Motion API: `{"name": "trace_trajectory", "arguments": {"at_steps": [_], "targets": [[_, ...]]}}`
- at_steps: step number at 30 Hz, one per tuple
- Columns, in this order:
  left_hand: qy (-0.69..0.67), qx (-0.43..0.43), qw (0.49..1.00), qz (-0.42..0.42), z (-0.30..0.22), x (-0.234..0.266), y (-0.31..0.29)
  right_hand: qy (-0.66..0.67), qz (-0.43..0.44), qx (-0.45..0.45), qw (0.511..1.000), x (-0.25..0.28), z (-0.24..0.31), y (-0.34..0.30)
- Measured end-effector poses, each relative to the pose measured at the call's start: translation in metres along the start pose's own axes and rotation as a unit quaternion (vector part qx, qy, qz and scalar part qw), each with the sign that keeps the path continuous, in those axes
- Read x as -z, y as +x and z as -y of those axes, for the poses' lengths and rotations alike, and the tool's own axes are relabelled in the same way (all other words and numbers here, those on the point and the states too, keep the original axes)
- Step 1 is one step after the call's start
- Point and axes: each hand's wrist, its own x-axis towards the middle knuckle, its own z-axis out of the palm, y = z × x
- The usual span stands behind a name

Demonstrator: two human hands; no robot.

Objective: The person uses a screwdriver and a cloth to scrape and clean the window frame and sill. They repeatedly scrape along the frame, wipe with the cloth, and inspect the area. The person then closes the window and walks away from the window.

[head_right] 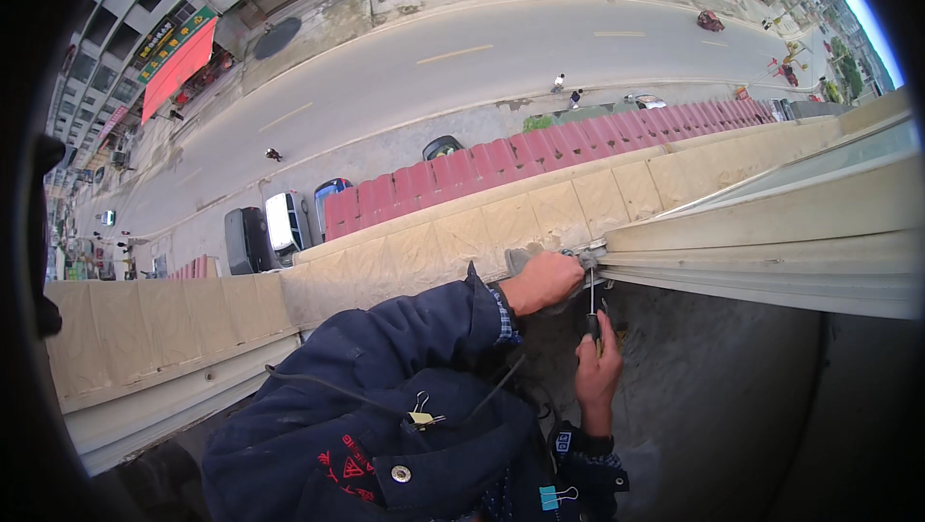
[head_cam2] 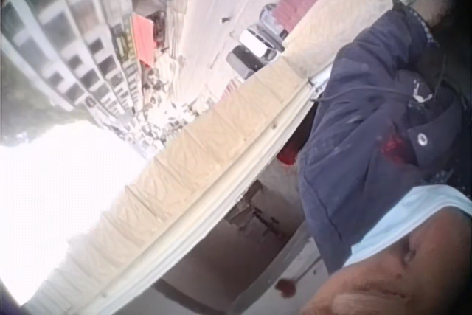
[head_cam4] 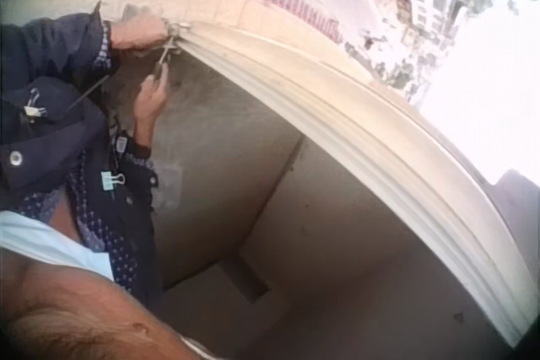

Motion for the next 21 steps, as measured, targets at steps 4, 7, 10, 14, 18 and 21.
{"name": "trace_trajectory", "arguments": {"at_steps": [4, 7, 10, 14, 18, 21], "targets": [[0.011, 0.015, 1.000, 0.018, 0.002, 0.014, -0.016, -0.024, 0.026, -0.007, 0.999, 0.005, 0.012, -0.005], [0.012, 0.036, 0.999, 0.008, 0.007, 0.024, -0.044, -0.140, 0.090, 0.033, 0.986, 0.011, 0.014, -0.007], [0.018, 0.077, 0.997, 0.014, 0.011, 0.031, -0.075, -0.079, 0.133, -0.003, 0.988, 0.024, 0.011, -0.016], [0.040, 0.128, 0.990, 0.040, 0.018, 0.041, -0.118, -0.030, 0.244, -0.031, 0.969, 0.044, 0.021, -0.018], [0.070, 0.161, 0.983, 0.058, 0.030, 0.053, -0.183, 0.020, 0.280, -0.019, 0.960, 0.048, 0.035, -0.009], [0.093, 0.229, 0.968, 0.050, 0.045, 0.061, -0.243, 0.041, 0.293, 0.011, 0.955, 0.036, 0.039, 0.008]]}}
